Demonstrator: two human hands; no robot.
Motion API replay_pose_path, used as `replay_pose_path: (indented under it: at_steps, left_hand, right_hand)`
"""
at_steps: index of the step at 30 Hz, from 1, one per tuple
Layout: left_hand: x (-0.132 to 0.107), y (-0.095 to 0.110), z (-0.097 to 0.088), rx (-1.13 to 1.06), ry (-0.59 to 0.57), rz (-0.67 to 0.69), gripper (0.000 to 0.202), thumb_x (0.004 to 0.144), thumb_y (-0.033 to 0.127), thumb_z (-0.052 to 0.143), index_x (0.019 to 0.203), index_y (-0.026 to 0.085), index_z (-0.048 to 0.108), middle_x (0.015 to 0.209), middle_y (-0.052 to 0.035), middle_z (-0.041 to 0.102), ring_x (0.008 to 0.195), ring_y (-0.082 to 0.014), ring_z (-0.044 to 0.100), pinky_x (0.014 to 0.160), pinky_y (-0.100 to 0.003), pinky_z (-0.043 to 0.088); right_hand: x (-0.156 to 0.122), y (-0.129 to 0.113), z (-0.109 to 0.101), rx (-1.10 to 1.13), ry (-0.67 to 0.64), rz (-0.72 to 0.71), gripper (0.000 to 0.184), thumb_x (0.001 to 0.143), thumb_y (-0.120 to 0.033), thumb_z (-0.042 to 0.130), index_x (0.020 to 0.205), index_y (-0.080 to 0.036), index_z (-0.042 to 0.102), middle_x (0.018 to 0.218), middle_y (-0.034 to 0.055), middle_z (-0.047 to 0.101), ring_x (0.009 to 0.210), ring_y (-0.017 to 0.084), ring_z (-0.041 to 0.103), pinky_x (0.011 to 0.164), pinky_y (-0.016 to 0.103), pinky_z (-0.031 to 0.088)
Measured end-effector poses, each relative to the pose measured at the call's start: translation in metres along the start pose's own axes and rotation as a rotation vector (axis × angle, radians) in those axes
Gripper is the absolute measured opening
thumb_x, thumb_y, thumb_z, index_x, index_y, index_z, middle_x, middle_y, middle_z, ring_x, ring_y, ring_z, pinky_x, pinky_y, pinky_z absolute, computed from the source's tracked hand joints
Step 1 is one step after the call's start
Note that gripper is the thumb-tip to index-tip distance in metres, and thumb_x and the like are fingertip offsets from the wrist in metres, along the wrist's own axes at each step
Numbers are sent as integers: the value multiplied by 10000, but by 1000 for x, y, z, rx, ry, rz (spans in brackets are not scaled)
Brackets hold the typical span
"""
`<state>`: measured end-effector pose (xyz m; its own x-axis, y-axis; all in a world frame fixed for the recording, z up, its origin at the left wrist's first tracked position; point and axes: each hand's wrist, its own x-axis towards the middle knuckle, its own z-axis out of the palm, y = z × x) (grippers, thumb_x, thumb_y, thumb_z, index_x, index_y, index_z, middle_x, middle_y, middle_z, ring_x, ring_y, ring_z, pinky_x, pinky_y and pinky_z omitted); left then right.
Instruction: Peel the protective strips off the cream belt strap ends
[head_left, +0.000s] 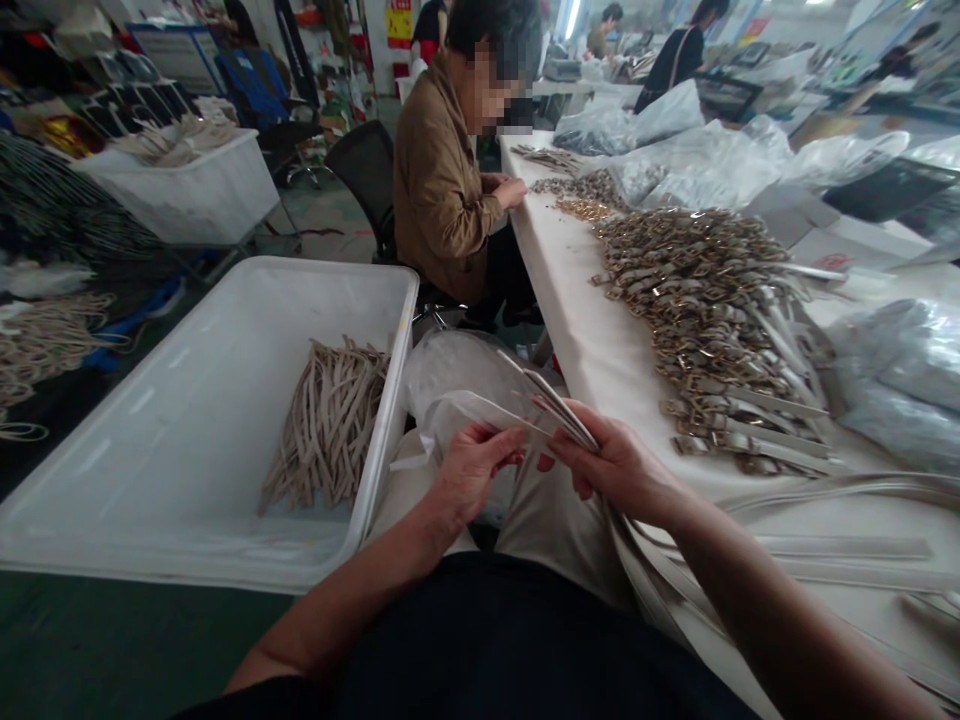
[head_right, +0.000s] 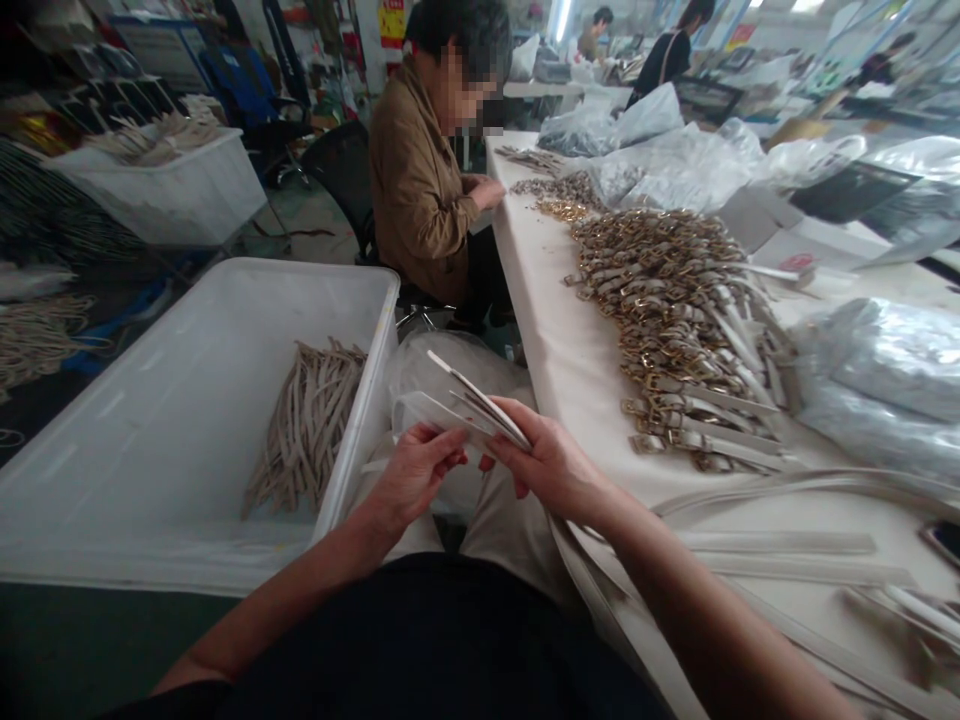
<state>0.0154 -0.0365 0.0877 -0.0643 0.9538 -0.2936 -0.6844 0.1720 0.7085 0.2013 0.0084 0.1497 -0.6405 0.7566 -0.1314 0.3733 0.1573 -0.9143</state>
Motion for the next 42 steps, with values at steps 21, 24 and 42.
replay_pose_path:
  at_steps: [21,24,42]
  left_hand:
    - [16,7,-7,80,16,23,406,561,415,968,755,129,756,630,-4,636,549,-81,522,574,-213,470]
    - [20,22,-17,58,160,56,492,428,373,1013,760,131,741,604,36,612,523,-52,502,577,-189,500]
    - [-3,19,-6,-98,14,-289,426,469,244,1015,674,151,653,614,33,631,553,-95,578,566,-225,571]
  right_hand:
    - [12,16,10,204,-4,-7,543,973,-464,570,1438,-185,542,837,42,686,585,108,589,466,178,509]
    - [3,13,5,211,-18,20,515,982,-390,566,1454,-186,519,797,19,686,503,75,530,438,156,469]
    - [26,18,6,-77,49,-554,240,907,-167,655,1126,-203,746,1305,99,703,1141,217,694,956,323,539]
